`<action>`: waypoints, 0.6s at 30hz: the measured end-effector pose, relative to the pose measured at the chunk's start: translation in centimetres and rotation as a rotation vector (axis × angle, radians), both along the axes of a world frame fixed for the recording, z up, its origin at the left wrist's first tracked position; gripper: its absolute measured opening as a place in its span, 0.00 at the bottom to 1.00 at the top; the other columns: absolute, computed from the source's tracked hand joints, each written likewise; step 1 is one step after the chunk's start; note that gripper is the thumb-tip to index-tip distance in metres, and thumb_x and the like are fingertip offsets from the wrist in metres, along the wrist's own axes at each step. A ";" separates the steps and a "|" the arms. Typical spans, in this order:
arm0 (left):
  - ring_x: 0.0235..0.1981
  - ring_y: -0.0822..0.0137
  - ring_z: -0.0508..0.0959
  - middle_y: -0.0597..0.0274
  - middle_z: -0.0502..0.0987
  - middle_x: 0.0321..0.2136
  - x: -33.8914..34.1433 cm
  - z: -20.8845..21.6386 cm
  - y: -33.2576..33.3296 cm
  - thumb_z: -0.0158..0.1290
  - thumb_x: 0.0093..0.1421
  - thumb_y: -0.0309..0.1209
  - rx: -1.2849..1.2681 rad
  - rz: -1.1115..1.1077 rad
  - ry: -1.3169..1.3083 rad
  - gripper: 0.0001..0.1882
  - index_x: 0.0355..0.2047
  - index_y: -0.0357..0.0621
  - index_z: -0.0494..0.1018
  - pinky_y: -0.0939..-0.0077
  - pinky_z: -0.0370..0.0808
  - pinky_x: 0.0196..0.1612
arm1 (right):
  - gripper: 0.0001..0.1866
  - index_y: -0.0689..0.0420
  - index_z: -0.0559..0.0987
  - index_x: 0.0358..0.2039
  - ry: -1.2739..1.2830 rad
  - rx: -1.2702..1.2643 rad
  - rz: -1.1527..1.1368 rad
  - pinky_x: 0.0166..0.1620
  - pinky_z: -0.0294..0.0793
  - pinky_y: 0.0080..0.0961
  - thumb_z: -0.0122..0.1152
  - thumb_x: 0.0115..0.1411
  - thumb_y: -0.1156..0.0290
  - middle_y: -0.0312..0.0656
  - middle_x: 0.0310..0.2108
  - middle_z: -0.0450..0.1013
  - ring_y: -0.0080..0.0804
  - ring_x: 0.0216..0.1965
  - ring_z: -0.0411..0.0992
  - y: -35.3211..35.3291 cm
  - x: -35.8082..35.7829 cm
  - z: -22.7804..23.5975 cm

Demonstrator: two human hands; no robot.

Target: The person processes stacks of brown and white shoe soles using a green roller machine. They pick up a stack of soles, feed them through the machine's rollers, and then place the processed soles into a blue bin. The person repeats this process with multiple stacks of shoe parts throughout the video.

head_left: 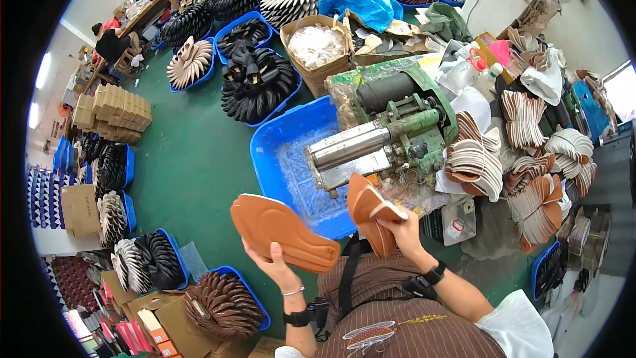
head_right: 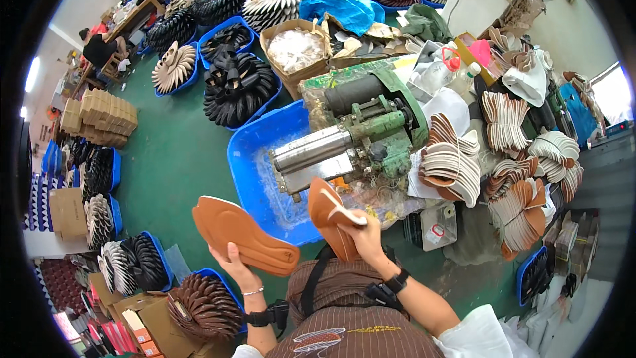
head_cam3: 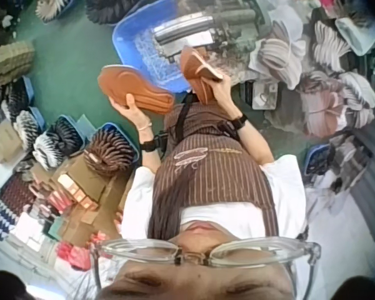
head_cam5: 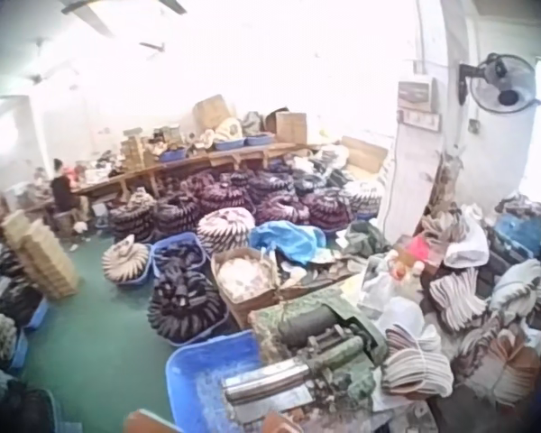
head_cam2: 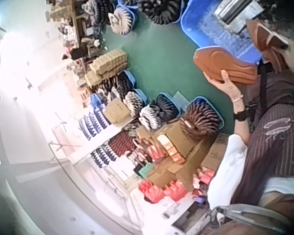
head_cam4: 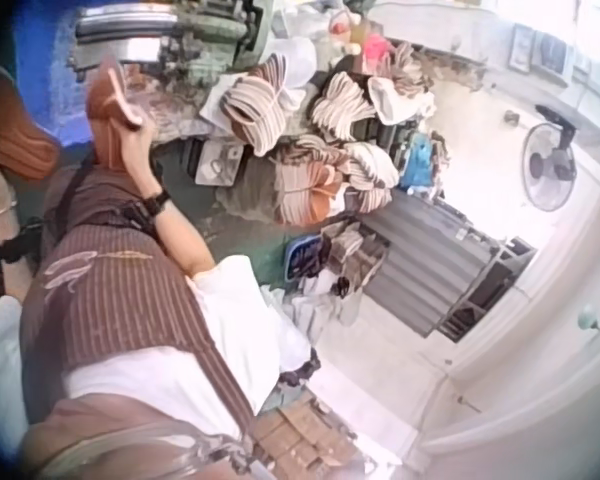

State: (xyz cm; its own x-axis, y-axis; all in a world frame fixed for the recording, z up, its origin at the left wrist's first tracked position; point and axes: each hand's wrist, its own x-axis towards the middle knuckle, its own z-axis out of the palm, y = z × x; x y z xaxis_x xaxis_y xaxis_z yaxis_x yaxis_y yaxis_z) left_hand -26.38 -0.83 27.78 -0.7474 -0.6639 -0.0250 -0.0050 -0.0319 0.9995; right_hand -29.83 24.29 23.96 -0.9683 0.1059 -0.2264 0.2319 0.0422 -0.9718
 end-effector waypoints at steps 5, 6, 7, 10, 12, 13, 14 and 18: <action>0.51 0.63 0.68 0.55 0.63 0.52 1.0 -1.2 -1.7 0.50 0.60 0.47 0.108 -0.051 0.000 0.34 0.59 0.38 0.54 0.66 0.66 0.53 | 0.13 0.65 0.77 0.38 0.115 -0.345 -0.060 0.40 0.72 0.22 0.64 0.50 0.81 0.38 0.34 0.76 0.21 0.36 0.71 -2.5 -6.1 -0.9; 0.50 0.63 0.68 0.55 0.64 0.52 1.2 -1.4 -1.8 0.50 0.60 0.48 0.114 -0.051 -0.010 0.35 0.58 0.38 0.54 0.67 0.67 0.52 | 0.16 0.66 0.75 0.43 0.159 -0.321 -0.006 0.43 0.71 0.22 0.63 0.52 0.81 0.39 0.37 0.76 0.22 0.39 0.71 -2.8 -6.3 0.3; 0.50 0.63 0.68 0.56 0.64 0.51 1.7 -1.5 -1.7 0.49 0.59 0.49 0.119 -0.050 -0.021 0.35 0.58 0.38 0.54 0.67 0.67 0.52 | 0.17 0.66 0.74 0.44 0.133 -0.255 -0.033 0.44 0.71 0.22 0.63 0.52 0.81 0.40 0.38 0.75 0.22 0.40 0.71 -2.9 -5.7 1.2; 0.48 0.63 0.70 0.56 0.67 0.49 2.0 -2.2 -1.5 0.49 0.59 0.50 0.156 -0.089 -0.013 0.35 0.57 0.36 0.56 0.68 0.69 0.50 | 0.20 0.65 0.72 0.48 0.109 -0.141 -0.085 0.46 0.71 0.24 0.61 0.54 0.79 0.41 0.41 0.75 0.24 0.42 0.72 -2.5 -2.1 1.7; 0.47 0.63 0.71 0.56 0.68 0.48 2.0 -2.3 -1.0 0.48 0.59 0.51 0.220 -0.127 -0.020 0.35 0.56 0.35 0.57 0.68 0.70 0.49 | 0.19 0.66 0.72 0.48 0.139 -0.010 -0.077 0.46 0.71 0.24 0.61 0.55 0.77 0.41 0.41 0.75 0.25 0.42 0.72 -2.3 -2.0 -0.3; 0.47 0.62 0.72 0.56 0.69 0.47 1.8 -2.3 -0.7 0.48 0.59 0.51 0.267 -0.148 -0.033 0.35 0.56 0.35 0.58 0.68 0.70 0.49 | 0.19 0.66 0.72 0.47 0.151 0.057 -0.076 0.45 0.71 0.24 0.61 0.55 0.76 0.42 0.41 0.75 0.26 0.42 0.72 -2.2 -1.8 -1.2; 0.46 0.62 0.72 0.56 0.69 0.47 1.8 -2.4 -0.4 0.47 0.59 0.52 0.314 -0.166 -0.048 0.35 0.55 0.35 0.58 0.68 0.71 0.49 | 0.18 0.65 0.73 0.46 0.071 -0.005 -0.026 0.45 0.71 0.25 0.61 0.56 0.75 0.42 0.40 0.76 0.26 0.41 0.72 -2.0 -2.8 -1.5; 0.45 0.62 0.73 0.55 0.70 0.46 2.2 -3.0 0.1 0.46 0.59 0.52 0.460 -0.193 -0.068 0.34 0.54 0.35 0.60 0.68 0.72 0.48 | 0.15 0.66 0.74 0.44 0.047 -0.192 0.063 0.38 0.74 0.22 0.60 0.57 0.74 0.41 0.35 0.76 0.24 0.35 0.74 -2.9 -6.1 1.3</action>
